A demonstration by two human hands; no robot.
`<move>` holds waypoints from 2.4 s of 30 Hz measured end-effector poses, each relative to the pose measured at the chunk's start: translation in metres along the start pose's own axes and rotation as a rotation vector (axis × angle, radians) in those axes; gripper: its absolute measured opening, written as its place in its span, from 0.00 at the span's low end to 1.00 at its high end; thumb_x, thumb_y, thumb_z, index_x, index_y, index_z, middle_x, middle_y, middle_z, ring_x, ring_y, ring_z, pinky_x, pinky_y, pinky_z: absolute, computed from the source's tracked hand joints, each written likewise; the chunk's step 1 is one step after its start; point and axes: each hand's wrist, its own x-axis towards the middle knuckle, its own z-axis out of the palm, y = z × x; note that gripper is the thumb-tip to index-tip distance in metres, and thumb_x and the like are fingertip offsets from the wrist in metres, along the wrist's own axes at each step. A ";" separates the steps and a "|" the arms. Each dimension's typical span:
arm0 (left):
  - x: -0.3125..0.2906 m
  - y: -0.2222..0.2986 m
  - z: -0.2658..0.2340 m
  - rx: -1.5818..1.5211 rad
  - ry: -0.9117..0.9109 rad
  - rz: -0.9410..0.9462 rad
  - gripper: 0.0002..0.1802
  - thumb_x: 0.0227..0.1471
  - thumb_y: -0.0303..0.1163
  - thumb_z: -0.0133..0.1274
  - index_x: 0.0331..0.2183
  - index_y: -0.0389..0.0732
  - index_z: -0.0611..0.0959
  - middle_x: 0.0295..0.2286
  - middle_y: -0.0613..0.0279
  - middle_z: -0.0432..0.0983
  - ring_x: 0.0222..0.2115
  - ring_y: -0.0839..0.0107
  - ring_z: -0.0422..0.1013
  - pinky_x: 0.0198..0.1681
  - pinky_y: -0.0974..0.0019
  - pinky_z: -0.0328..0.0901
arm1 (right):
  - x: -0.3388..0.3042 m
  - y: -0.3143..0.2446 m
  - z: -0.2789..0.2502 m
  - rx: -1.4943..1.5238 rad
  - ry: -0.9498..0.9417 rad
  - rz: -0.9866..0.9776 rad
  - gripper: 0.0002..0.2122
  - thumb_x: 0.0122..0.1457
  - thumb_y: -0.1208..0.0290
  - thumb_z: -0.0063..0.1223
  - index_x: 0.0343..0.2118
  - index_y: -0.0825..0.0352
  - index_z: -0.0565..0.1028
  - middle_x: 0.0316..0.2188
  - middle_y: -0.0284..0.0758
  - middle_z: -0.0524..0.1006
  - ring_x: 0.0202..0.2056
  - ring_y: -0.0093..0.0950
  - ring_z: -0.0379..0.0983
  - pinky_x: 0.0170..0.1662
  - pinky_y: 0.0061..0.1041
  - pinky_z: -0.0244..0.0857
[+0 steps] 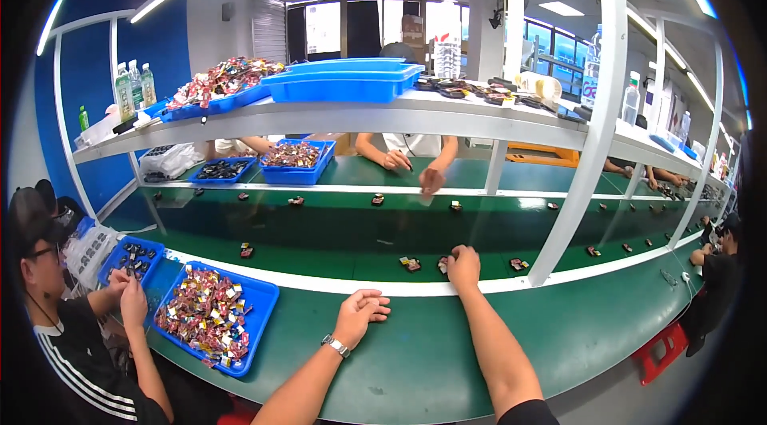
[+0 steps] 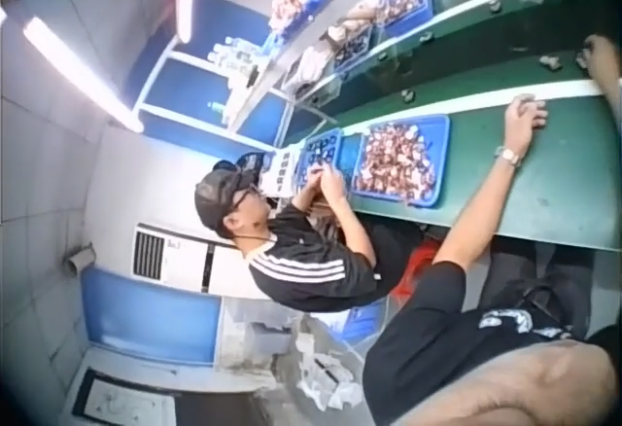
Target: Assembling small electronic or plastic components on a production line.
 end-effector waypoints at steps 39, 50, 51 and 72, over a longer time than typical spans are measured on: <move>-0.006 0.013 -0.005 -0.250 -0.213 -0.212 0.13 0.60 0.25 0.43 0.48 0.38 0.69 0.40 0.58 0.73 0.44 0.64 0.73 0.53 0.52 0.68 | -0.116 -0.108 -0.053 0.253 -0.263 -0.551 0.10 0.49 0.75 0.61 0.36 0.63 0.79 0.33 0.34 0.74 0.33 0.32 0.74 0.36 0.30 0.71; -0.006 0.015 -0.008 -0.420 -0.232 -0.258 0.13 0.58 0.27 0.48 0.46 0.41 0.71 0.42 0.57 0.73 0.46 0.60 0.72 0.55 0.50 0.66 | -0.114 -0.106 -0.048 0.252 -0.198 -0.648 0.06 0.50 0.74 0.57 0.32 0.61 0.78 0.34 0.30 0.75 0.35 0.31 0.74 0.36 0.29 0.71; -0.006 0.015 -0.008 -0.419 -0.232 -0.258 0.13 0.58 0.27 0.48 0.46 0.41 0.71 0.42 0.57 0.73 0.46 0.60 0.72 0.55 0.50 0.66 | -0.114 -0.108 -0.048 0.224 -0.140 -0.695 0.06 0.49 0.74 0.57 0.31 0.61 0.78 0.33 0.30 0.75 0.35 0.31 0.74 0.36 0.29 0.70; -0.008 0.014 -0.005 -0.203 -0.156 -0.170 0.15 0.59 0.25 0.45 0.48 0.37 0.70 0.40 0.55 0.75 0.43 0.66 0.74 0.50 0.58 0.72 | -0.105 -0.108 -0.062 0.231 -0.284 -0.725 0.09 0.47 0.76 0.60 0.33 0.62 0.77 0.38 0.30 0.73 0.40 0.33 0.71 0.40 0.33 0.68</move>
